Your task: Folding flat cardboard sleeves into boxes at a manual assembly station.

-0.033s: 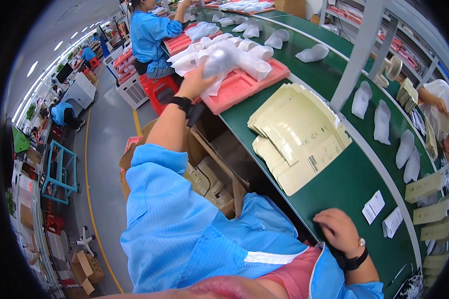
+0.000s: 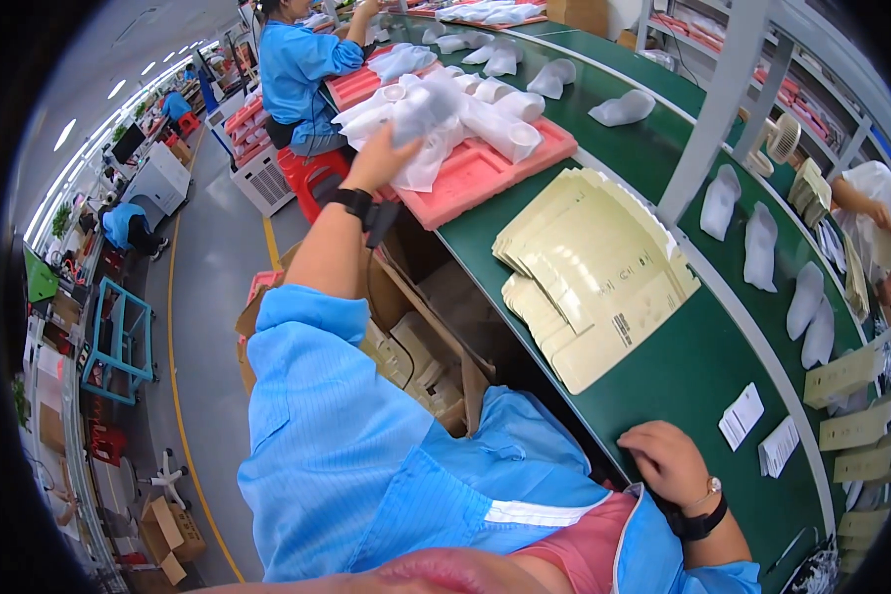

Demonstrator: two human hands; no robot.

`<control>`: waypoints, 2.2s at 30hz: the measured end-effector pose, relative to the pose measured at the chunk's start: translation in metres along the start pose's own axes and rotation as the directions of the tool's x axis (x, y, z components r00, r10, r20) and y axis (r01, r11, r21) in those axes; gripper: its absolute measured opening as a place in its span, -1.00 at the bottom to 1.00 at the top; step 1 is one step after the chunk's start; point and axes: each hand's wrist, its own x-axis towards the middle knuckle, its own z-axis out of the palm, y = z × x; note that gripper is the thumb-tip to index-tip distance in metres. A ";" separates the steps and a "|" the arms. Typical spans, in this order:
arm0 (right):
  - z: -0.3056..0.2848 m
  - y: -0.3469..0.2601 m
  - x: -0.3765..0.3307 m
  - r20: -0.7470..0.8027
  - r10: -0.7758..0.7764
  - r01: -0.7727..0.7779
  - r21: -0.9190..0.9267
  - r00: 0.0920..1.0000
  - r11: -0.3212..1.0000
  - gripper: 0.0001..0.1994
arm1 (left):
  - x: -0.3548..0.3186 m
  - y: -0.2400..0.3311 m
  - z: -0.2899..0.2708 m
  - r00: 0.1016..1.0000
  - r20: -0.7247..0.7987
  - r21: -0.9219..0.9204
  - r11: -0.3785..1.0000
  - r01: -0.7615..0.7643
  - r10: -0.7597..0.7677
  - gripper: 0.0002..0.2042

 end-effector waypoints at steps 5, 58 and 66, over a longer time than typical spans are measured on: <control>0.006 0.009 0.023 0.050 0.033 -0.040 0.147 0.998 0.988 -0.78 | 0.051 -0.055 -0.035 0.910 0.080 -0.532 0.755 0.383 -0.406 -0.53; -0.024 0.071 0.049 0.273 0.287 -0.332 0.133 0.918 0.934 -0.58 | 0.132 -0.125 0.038 0.660 -0.131 -0.533 0.614 0.582 -0.740 -0.40; -0.023 0.074 0.048 0.256 0.293 -0.337 0.151 0.921 0.929 -0.59 | 0.137 -0.138 0.041 0.665 -0.136 -0.518 0.625 0.584 -0.735 -0.40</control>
